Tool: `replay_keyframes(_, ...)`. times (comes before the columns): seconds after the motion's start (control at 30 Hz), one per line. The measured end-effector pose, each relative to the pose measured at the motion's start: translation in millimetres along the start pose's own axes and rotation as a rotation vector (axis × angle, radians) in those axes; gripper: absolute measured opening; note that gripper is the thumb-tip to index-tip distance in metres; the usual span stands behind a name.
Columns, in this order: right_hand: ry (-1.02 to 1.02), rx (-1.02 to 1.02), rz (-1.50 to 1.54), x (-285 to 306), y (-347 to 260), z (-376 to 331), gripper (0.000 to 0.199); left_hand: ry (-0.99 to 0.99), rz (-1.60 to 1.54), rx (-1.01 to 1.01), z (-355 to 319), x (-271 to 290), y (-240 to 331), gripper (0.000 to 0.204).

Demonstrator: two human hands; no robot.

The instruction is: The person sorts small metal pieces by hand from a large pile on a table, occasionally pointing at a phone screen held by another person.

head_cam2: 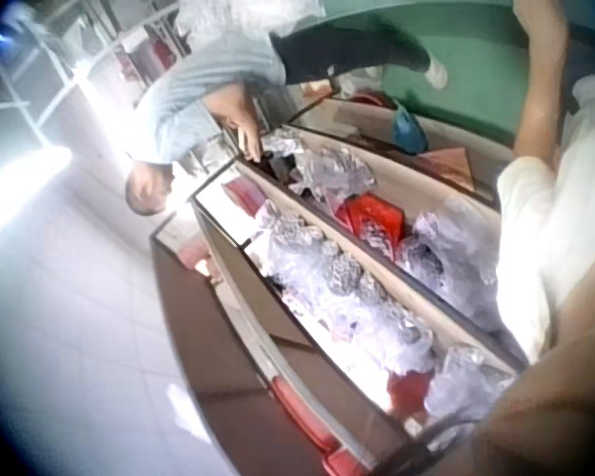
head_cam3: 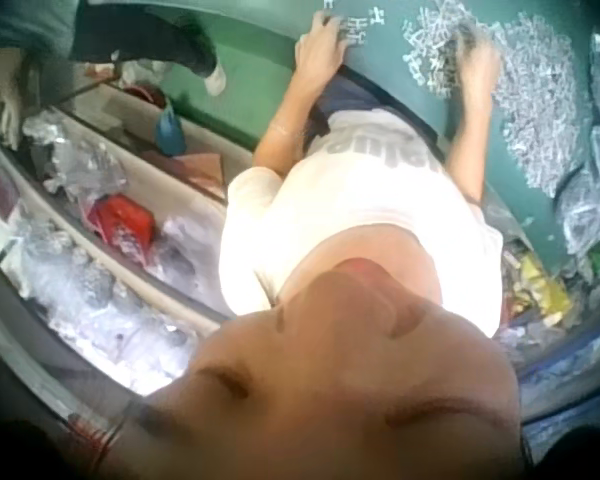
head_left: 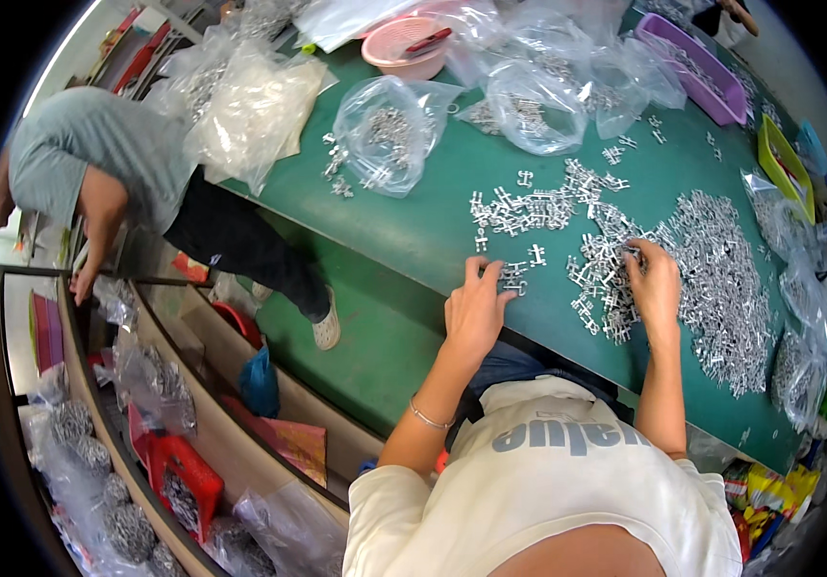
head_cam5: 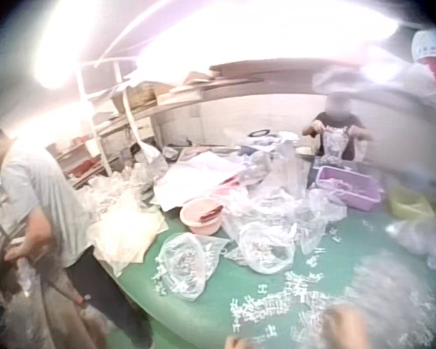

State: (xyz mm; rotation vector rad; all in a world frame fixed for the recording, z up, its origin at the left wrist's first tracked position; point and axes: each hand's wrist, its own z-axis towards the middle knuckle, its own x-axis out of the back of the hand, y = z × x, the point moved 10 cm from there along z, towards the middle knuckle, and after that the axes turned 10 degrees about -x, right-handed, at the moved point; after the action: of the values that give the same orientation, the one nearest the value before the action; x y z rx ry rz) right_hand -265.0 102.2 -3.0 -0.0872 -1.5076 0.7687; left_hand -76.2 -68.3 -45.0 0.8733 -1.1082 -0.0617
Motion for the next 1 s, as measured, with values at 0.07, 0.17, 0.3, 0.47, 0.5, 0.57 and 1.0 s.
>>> replay_keyframes(0.07, -0.028, 0.158, 0.106, -11.7, -19.2, -1.7, 0.02, -0.03, -0.016, -0.007, -2.1, -8.7, -1.9, 0.029)
replay_keyframes(0.17, -0.156, 0.191, 0.123, -37.7, -58.8, 2.2, 0.025, 0.126, -0.038, -0.061, 0.0, -1.9, -1.8, 0.028)
replay_keyframes(0.3, -0.099, 0.354, 0.01, -58.1, -80.4, 18.0, 0.015, 0.207, -0.517, 0.067, 5.8, -13.2, -30.2, 0.025)
replay_keyframes(0.47, -0.165, 0.305, -0.096, -50.8, -63.8, 16.7, 0.005, 0.221, -1.077, 0.39, 5.3, -24.2, -39.2, 0.025)
replay_keyframes(0.5, -0.206, 0.279, -0.112, -48.2, -57.5, 15.4, 0.006, 0.223, -1.083, 0.39, 6.1, -23.6, -42.6, 0.025)
replay_keyframes(0.57, -0.251, 0.28, -0.043, -39.6, -57.9, 10.9, 0.006, 0.159, -1.069, 0.41, 8.6, -27.2, -50.8, 0.027)
replay_keyframes(1.0, -0.268, 0.309, 0.155, -54.8, -74.0, 7.2, 0.019, 0.22, -0.907, 0.211, 18.3, -18.9, -27.1, 0.039)
